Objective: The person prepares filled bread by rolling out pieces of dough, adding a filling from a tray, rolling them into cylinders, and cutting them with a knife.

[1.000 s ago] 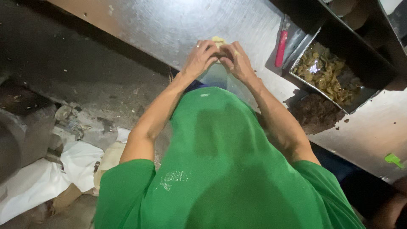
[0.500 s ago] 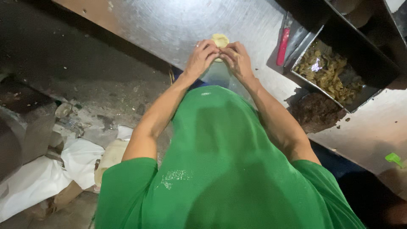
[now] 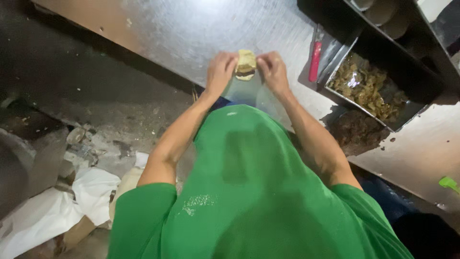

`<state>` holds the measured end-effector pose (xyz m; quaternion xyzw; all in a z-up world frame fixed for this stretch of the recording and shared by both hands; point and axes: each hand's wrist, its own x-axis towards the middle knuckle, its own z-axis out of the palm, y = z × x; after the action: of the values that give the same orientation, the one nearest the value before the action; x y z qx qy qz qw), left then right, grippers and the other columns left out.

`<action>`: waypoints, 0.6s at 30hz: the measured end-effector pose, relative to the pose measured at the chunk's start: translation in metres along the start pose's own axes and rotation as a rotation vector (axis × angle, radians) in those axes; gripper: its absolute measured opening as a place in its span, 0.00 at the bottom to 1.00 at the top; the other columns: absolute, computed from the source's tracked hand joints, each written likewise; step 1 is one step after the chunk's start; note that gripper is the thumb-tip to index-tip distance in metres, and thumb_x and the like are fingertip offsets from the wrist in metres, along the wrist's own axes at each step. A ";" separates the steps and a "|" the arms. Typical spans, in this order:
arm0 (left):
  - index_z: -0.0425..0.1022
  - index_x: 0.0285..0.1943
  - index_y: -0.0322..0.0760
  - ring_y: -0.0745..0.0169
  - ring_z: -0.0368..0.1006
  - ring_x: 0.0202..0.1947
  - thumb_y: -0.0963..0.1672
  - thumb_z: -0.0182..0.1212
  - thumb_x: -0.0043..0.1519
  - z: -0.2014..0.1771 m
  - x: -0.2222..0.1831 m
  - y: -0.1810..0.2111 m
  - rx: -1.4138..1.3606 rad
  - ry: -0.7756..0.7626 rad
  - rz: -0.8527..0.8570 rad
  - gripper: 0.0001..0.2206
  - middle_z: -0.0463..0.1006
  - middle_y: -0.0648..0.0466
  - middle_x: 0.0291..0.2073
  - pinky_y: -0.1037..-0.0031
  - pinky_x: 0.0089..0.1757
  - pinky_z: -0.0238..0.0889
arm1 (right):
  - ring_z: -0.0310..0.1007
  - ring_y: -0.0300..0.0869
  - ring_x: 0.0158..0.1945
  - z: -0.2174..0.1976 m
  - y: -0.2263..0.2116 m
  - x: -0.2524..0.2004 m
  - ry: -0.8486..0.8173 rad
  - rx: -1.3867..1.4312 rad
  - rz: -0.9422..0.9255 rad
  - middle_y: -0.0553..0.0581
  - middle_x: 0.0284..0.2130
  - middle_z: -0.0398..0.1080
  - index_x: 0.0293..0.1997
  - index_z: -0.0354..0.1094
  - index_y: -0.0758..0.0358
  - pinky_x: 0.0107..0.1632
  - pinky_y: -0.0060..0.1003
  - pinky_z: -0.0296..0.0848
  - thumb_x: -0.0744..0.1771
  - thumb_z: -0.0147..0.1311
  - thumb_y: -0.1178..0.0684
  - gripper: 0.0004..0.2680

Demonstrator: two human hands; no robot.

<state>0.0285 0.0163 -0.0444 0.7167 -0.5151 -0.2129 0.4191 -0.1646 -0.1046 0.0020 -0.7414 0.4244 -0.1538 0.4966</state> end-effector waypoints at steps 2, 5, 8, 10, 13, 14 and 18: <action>0.71 0.65 0.39 0.46 0.68 0.56 0.46 0.70 0.64 -0.005 0.016 0.007 0.040 -0.010 -0.134 0.21 0.72 0.49 0.57 0.56 0.56 0.63 | 0.72 0.44 0.46 -0.003 -0.006 0.014 0.027 -0.020 0.000 0.59 0.43 0.69 0.49 0.71 0.63 0.50 0.41 0.74 0.70 0.59 0.53 0.07; 0.63 0.70 0.38 0.37 0.58 0.60 0.49 0.77 0.54 -0.008 0.033 0.019 0.247 -0.033 -0.096 0.36 0.61 0.43 0.64 0.46 0.56 0.53 | 0.67 0.51 0.46 0.001 -0.019 0.028 0.030 -0.176 -0.109 0.63 0.43 0.64 0.49 0.68 0.65 0.49 0.45 0.70 0.65 0.65 0.51 0.13; 0.61 0.72 0.42 0.35 0.51 0.66 0.50 0.77 0.53 -0.015 0.037 0.019 0.381 -0.011 -0.036 0.38 0.53 0.45 0.71 0.39 0.60 0.44 | 0.64 0.56 0.47 0.005 -0.021 0.032 0.122 -0.387 -0.153 0.62 0.42 0.64 0.46 0.69 0.63 0.50 0.51 0.64 0.63 0.69 0.49 0.14; 0.61 0.74 0.45 0.37 0.49 0.70 0.50 0.76 0.57 -0.024 0.026 0.015 0.431 -0.013 -0.036 0.37 0.51 0.47 0.75 0.39 0.64 0.42 | 0.63 0.56 0.48 0.002 -0.011 0.026 0.175 -0.390 -0.161 0.61 0.43 0.64 0.46 0.69 0.61 0.51 0.51 0.62 0.64 0.68 0.48 0.13; 0.62 0.74 0.53 0.36 0.43 0.75 0.51 0.74 0.61 -0.028 0.028 0.019 0.477 -0.008 -0.135 0.33 0.48 0.51 0.78 0.37 0.65 0.38 | 0.64 0.52 0.48 0.004 -0.005 0.023 0.176 -0.349 -0.026 0.59 0.43 0.64 0.46 0.70 0.58 0.53 0.49 0.62 0.66 0.66 0.49 0.10; 0.61 0.73 0.51 0.32 0.40 0.74 0.52 0.75 0.58 -0.027 0.037 0.022 0.436 -0.025 -0.186 0.35 0.46 0.48 0.76 0.35 0.64 0.35 | 0.64 0.52 0.48 0.006 -0.006 0.027 0.198 -0.317 -0.048 0.59 0.43 0.64 0.47 0.70 0.58 0.53 0.49 0.62 0.66 0.66 0.49 0.11; 0.57 0.73 0.46 0.22 0.34 0.71 0.57 0.74 0.52 -0.010 0.062 0.028 0.380 -0.023 -0.197 0.42 0.42 0.41 0.74 0.29 0.61 0.30 | 0.61 0.53 0.47 0.017 -0.015 0.039 0.279 -0.365 -0.118 0.60 0.44 0.62 0.49 0.68 0.60 0.50 0.51 0.58 0.65 0.68 0.45 0.15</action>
<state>0.0436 -0.0398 -0.0078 0.8273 -0.4783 -0.1602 0.2475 -0.1235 -0.1223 -0.0001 -0.8140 0.4654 -0.2043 0.2812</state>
